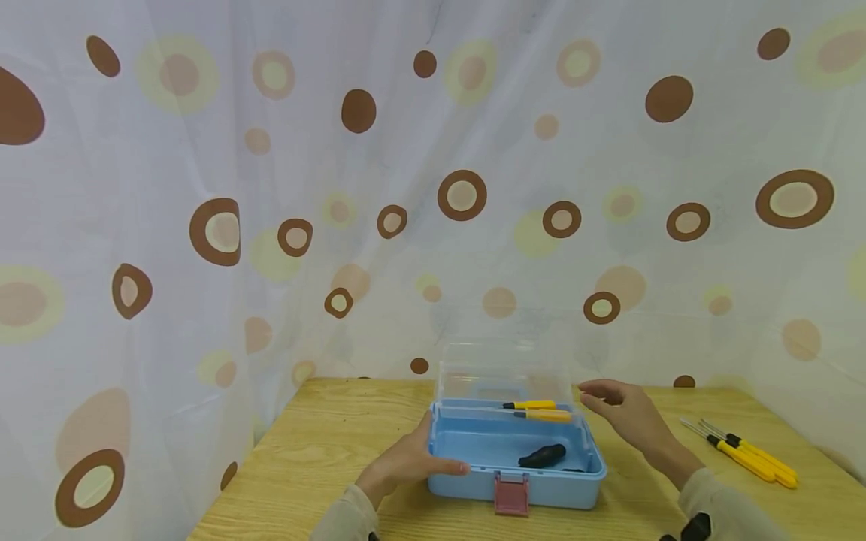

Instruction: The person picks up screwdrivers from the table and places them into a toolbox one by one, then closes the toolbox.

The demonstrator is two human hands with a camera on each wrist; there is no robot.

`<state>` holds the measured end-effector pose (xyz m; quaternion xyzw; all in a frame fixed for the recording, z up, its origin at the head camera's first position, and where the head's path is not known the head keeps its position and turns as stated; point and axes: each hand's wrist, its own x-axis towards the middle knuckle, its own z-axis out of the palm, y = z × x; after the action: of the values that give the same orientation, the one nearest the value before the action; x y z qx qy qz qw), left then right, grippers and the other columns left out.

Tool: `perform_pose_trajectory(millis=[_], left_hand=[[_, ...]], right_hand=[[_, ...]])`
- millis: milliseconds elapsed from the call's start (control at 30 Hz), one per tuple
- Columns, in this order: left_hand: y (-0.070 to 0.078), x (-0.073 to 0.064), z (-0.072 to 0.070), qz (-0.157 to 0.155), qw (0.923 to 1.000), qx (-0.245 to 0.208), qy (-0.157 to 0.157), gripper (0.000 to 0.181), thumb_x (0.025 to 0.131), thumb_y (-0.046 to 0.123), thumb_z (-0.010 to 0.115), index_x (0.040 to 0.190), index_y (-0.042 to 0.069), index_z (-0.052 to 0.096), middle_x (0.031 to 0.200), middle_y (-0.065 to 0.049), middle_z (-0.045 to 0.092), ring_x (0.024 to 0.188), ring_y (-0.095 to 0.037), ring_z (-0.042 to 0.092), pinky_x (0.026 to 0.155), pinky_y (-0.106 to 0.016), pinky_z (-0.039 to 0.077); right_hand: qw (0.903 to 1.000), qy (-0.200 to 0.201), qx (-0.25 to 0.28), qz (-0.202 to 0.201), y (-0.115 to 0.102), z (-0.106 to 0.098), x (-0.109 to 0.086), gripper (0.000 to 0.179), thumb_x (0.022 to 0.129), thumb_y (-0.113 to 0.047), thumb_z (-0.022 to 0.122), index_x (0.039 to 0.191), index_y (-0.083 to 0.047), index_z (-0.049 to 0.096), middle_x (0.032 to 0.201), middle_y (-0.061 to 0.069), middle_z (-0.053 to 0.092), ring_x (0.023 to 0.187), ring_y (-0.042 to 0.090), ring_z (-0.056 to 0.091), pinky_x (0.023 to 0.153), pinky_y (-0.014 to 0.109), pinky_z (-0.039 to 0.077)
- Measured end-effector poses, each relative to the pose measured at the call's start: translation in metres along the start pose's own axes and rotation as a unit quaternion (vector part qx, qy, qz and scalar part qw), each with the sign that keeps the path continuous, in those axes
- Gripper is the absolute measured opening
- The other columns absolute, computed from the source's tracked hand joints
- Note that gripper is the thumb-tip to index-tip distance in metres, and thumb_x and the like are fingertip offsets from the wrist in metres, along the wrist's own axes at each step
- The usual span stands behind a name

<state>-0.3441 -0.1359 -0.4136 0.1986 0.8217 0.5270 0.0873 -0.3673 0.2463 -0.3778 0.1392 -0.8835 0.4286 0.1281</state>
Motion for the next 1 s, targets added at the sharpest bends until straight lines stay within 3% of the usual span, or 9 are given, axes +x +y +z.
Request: perform_pose_trajectory(millis=[400, 800, 1000], left_hand=[[0.001, 0.0, 0.0, 0.002, 1.0, 0.0, -0.001, 0.122, 0.084, 0.031, 0.088, 0.167, 0.014, 0.0, 0.159, -0.021, 0.036, 0.131, -0.04, 0.05, 0.108, -0.065, 0.037], [0.002, -0.001, 0.0, 0.005, 1.0, 0.002, -0.002, 0.124, 0.083, 0.035, 0.089, 0.167, 0.015, 0.001, 0.159, -0.02, 0.037, 0.131, -0.04, 0.05, 0.108, -0.065, 0.037], [0.003, -0.002, 0.0, 0.002, 1.0, 0.007, 0.002, 0.124, 0.083, 0.034, 0.089, 0.167, 0.013, 0.0, 0.16, -0.021, 0.036, 0.132, -0.04, 0.049, 0.109, -0.065, 0.036]], right_hand=[[0.9996, 0.015, -0.019, 0.013, 0.02, -0.03, -0.008, 0.052, 0.106, -0.04, 0.061, 0.138, 0.001, 0.063, 0.129, 0.02, 0.067, 0.113, 0.036, 0.063, 0.088, 0.05, 0.053], [0.9997, 0.012, -0.021, 0.007, 0.023, -0.052, -0.013, 0.054, 0.107, -0.039, 0.058, 0.14, 0.004, 0.059, 0.136, 0.028, 0.058, 0.117, 0.043, 0.059, 0.09, 0.057, 0.052], [0.9989, 0.019, -0.043, 0.004, 0.036, -0.066, -0.017, 0.053, 0.107, -0.038, 0.059, 0.139, 0.004, 0.06, 0.129, 0.022, 0.057, 0.111, 0.034, 0.058, 0.08, 0.034, 0.052]])
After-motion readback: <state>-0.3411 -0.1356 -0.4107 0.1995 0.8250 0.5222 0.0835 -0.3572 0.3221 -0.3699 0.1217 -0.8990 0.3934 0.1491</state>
